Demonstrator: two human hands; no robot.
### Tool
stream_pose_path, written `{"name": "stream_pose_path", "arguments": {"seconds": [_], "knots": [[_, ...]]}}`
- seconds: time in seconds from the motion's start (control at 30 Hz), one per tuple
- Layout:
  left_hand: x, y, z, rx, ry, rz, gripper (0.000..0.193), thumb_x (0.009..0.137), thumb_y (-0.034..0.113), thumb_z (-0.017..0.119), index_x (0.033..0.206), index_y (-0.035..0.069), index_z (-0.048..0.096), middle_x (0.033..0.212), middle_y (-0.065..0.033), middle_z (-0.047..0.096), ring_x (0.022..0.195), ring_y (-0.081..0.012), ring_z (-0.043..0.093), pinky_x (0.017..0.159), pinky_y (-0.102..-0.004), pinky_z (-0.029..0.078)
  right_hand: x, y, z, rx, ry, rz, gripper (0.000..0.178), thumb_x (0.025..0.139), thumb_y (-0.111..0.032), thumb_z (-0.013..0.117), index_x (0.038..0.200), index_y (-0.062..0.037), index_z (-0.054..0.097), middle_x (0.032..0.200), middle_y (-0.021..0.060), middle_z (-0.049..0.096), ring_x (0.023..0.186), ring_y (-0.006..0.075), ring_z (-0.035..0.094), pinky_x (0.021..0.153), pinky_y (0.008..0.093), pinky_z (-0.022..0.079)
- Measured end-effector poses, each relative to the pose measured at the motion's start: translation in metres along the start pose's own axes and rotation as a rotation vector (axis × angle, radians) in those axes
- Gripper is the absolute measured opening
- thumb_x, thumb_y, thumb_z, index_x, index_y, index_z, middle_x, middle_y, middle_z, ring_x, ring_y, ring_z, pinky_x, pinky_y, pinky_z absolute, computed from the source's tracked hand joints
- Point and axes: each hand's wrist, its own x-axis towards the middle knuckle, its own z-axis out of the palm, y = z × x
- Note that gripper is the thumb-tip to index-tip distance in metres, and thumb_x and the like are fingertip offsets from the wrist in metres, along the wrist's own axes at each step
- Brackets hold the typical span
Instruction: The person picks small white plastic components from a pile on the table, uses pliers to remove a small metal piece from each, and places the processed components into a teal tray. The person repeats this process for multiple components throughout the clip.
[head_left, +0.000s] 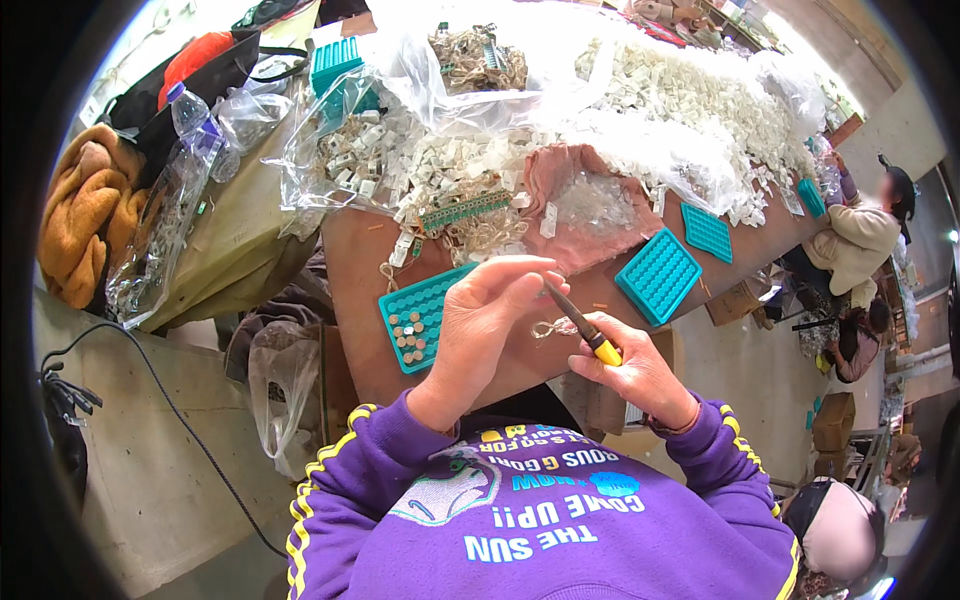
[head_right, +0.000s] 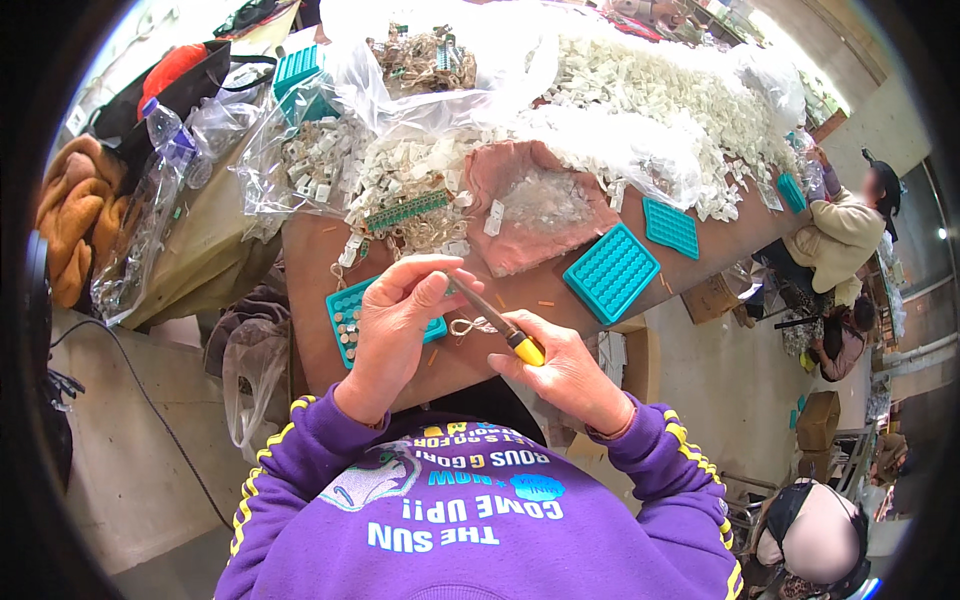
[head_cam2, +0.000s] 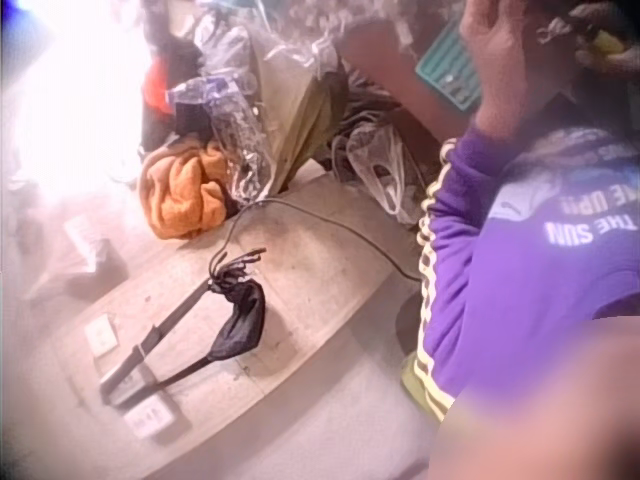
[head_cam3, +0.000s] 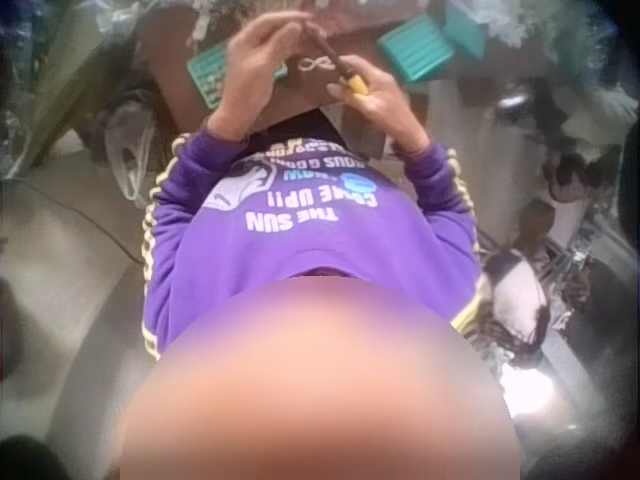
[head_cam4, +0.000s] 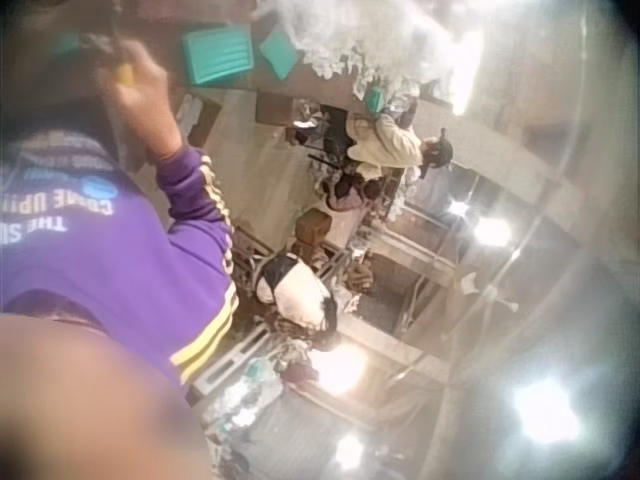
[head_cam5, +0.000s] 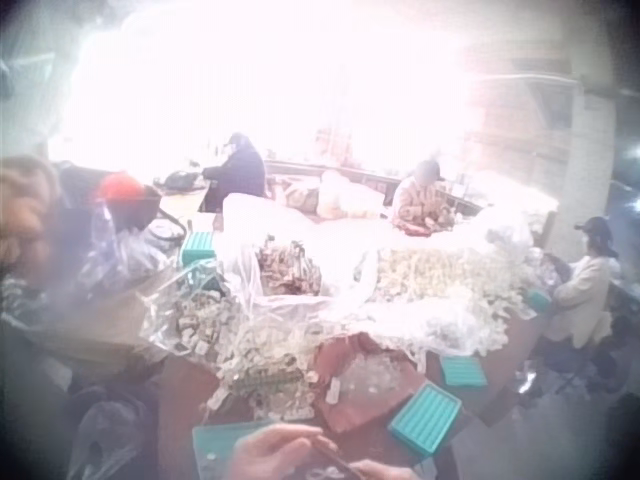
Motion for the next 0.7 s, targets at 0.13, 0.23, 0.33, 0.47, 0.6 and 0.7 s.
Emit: {"name": "stream_pose_path", "arguments": {"seconds": [0.13,0.23,0.33,0.47,0.6,0.7], "knots": [[-0.002,0.001,-0.003,-0.153,0.056,-0.067,0.028,0.098,0.018,0.058,0.117,-0.002,0.06,0.109,-0.0148,0.067,0.105,-0.0247,0.066,0.092,-0.0374,0.054,-0.004,-0.003,-0.003,-0.025,0.011,0.011,0.042,0.085,-0.019,0.073,0.12,-0.0005,0.058,0.09,0.0056,0.058,0.08,0.012,0.05,0.074,0.0276,0.046],[-0.003,0.004,-0.006,-0.149,0.064,-0.118,0.027,0.098,0.018,0.058,0.116,-0.002,0.061,0.11,-0.0158,0.066,0.105,-0.0254,0.065,0.092,-0.0375,0.054,-0.006,-0.005,-0.01,-0.119,0.094,-0.038,0.042,0.085,-0.017,0.072,0.121,0.0006,0.058,0.094,0.0079,0.062,0.083,0.0137,0.054,0.077,0.0286,0.048],[-0.004,0.002,-0.002,-0.133,0.028,-0.114,0.027,0.097,0.017,0.058,0.116,-0.002,0.061,0.112,-0.0163,0.066,0.106,-0.0255,0.065,0.092,-0.0377,0.054,-0.006,-0.005,-0.014,-0.305,0.139,-0.186,0.042,0.083,-0.017,0.074,0.118,0.001,0.059,0.1,0.0143,0.064,0.085,0.0241,0.062,0.078,0.032,0.05],[-0.004,0.001,0.001,-0.118,0.004,-0.099,0.026,0.098,0.015,0.058,0.116,-0.003,0.061,0.112,-0.0164,0.066,0.108,-0.0251,0.065,0.094,-0.0386,0.054,-0.005,-0.005,-0.013,-0.34,0.116,-0.203,0.042,0.082,-0.018,0.075,0.116,0.0002,0.059,0.1,0.0167,0.064,0.086,0.0308,0.063,0.077,0.0348,0.051],[-0.005,0.001,0.002,-0.171,0.008,-0.093,0.022,0.097,0.011,0.058,0.114,-0.001,0.065,0.11,-0.0104,0.068,0.101,-0.0147,0.064,0.091,-0.0303,0.052,-0.008,-0.007,-0.01,-0.277,0.083,-0.116,0.041,0.083,-0.019,0.074,0.116,-0.0002,0.059,0.098,0.0162,0.065,0.084,0.0306,0.063,0.077,0.0352,0.051],[-0.006,0.0,0.004,-0.143,0.013,-0.069,0.022,0.097,0.01,0.058,0.114,-0.001,0.065,0.109,-0.0106,0.068,0.1,-0.0148,0.064,0.09,-0.0301,0.052,-0.009,-0.009,-0.01,-0.286,0.088,-0.121,0.041,0.083,-0.02,0.073,0.116,-0.0003,0.059,0.098,0.0166,0.065,0.084,0.0308,0.063,0.078,0.0351,0.05]]}}
